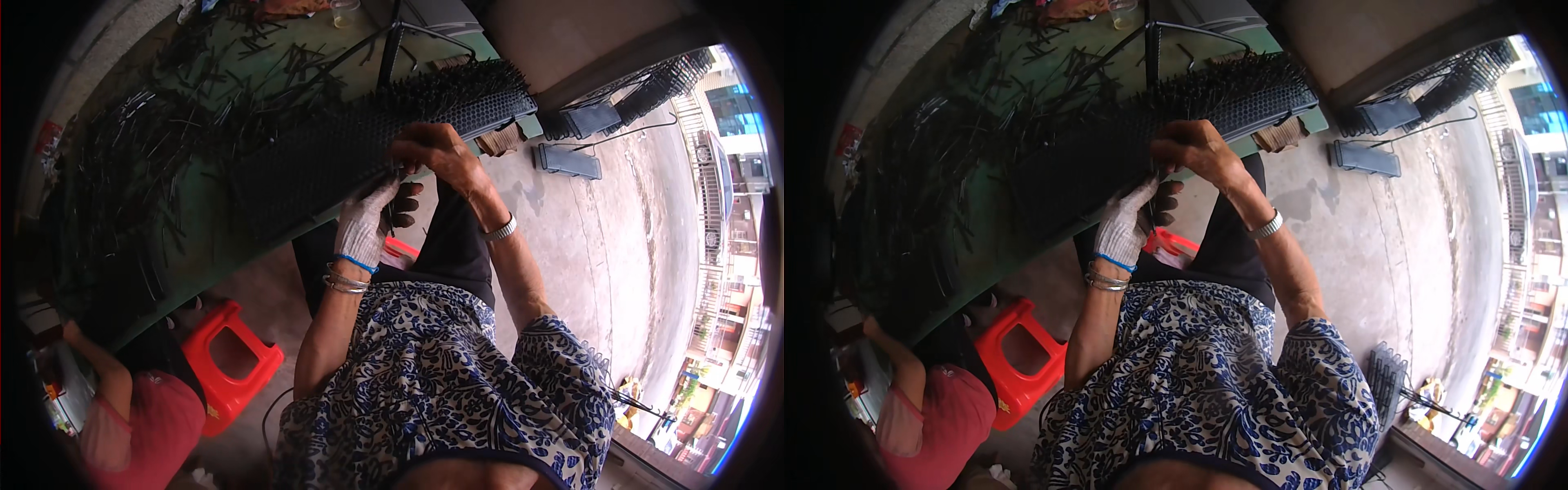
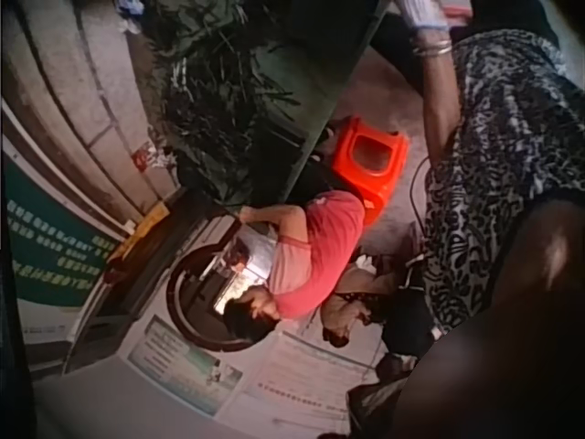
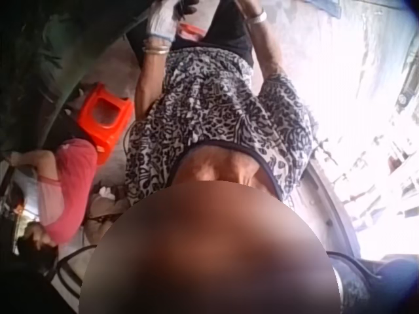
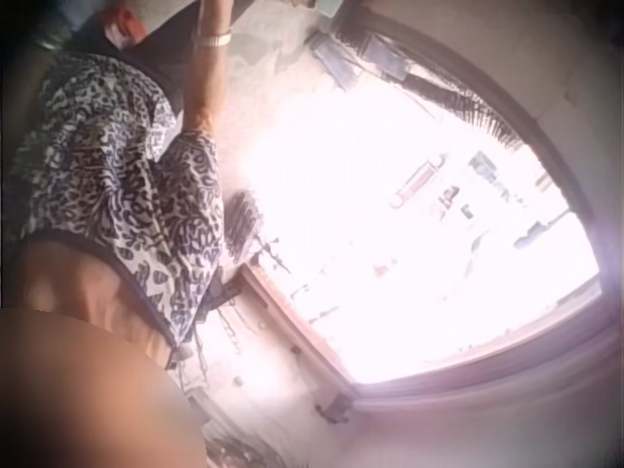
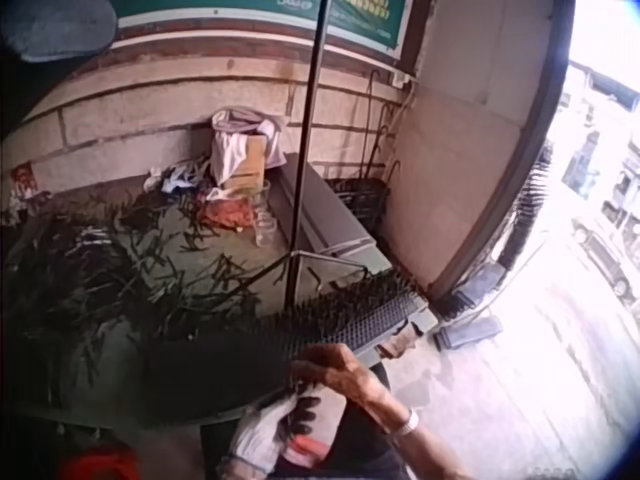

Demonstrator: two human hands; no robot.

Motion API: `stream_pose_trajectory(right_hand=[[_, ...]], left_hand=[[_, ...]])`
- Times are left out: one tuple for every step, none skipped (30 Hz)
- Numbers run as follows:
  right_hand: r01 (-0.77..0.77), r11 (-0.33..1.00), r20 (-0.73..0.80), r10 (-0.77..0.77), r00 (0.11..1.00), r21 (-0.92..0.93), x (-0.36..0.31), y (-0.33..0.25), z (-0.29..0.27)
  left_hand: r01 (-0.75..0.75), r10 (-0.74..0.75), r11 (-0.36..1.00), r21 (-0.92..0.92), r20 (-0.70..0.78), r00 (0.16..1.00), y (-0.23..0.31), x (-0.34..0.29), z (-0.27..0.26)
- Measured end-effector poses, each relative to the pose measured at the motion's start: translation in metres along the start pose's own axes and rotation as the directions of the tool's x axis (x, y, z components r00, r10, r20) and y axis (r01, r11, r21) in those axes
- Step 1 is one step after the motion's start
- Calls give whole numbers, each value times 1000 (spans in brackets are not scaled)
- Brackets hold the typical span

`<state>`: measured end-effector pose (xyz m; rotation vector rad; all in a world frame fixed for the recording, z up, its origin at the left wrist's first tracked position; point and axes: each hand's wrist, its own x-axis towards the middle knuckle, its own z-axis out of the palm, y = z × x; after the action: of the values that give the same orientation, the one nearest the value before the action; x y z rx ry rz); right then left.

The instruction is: Inserting thin metal strips into a black metal mesh panel to assemble a component.

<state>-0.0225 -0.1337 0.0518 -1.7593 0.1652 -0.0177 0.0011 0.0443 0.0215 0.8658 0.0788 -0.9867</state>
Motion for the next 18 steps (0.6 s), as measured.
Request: stream_pose_trajectory(right_hand=[[-34,999,3,34,999,34,0,1,-1],[-68,995,8,67,998,69,1,1,-1],[-70,995,9,69,998,70,1,0,-1],[-76,995,8,75,997,64,1,-3,-2],[-81,995,5,81,997,58,1,-4,-3],[-81,995,6,81,997,58,1,-4,-4],[12,1000,-111,-10,994,18,2,-4,-5],[99,995,-223,-104,969,-33,3,-5,-6],[98,995,-223,-103,969,-34,5,-7,-7],[131,977,-341,-182,922,-167,9,-10,-8],[143,943,-442,-271,855,-301,12,-10,-8],[141,943,-442,-270,855,-302,16,-7,-8],[162,895,-471,-365,803,-416,21,-2,-8],[174,834,-483,-459,746,-524,26,0,-8],[175,834,-481,-459,747,-523,30,1,-7],[191,760,-464,-554,691,-621,34,2,-6],[197,675,-434,-642,632,-711,37,4,-6],[198,675,-433,-642,633,-711,40,8,-6]], left_hand=[[-4,4,1000,10,-3,1000,-1,1,0],[-9,9,1000,21,-9,1000,-1,2,0],[-8,8,1000,20,-10,1000,-1,2,1],[-28,28,999,28,-18,999,-1,0,2],[-48,49,998,36,-24,998,-1,0,2],[-48,49,998,35,-24,998,-1,1,0],[6,-7,1000,-22,-46,999,-3,3,-4],[60,-65,995,-80,-64,996,-4,5,-7],[60,-66,995,-81,-63,996,-3,6,-11],[77,-82,994,-83,-61,995,-2,6,-14],[95,-100,992,-85,-58,993,-3,7,-17],[97,-102,992,-86,-57,993,-7,10,-18],[95,-99,992,-79,-59,993,-11,12,-18],[91,-95,993,-72,-63,993,-15,14,-19],[90,-94,993,-73,-65,993,-20,17,-20],[55,-59,990,-132,-26,998,-25,19,-22],[23,-22,981,-193,12,1000,-26,20,-21],[22,-21,981,-194,10,1000,-27,19,-21]])
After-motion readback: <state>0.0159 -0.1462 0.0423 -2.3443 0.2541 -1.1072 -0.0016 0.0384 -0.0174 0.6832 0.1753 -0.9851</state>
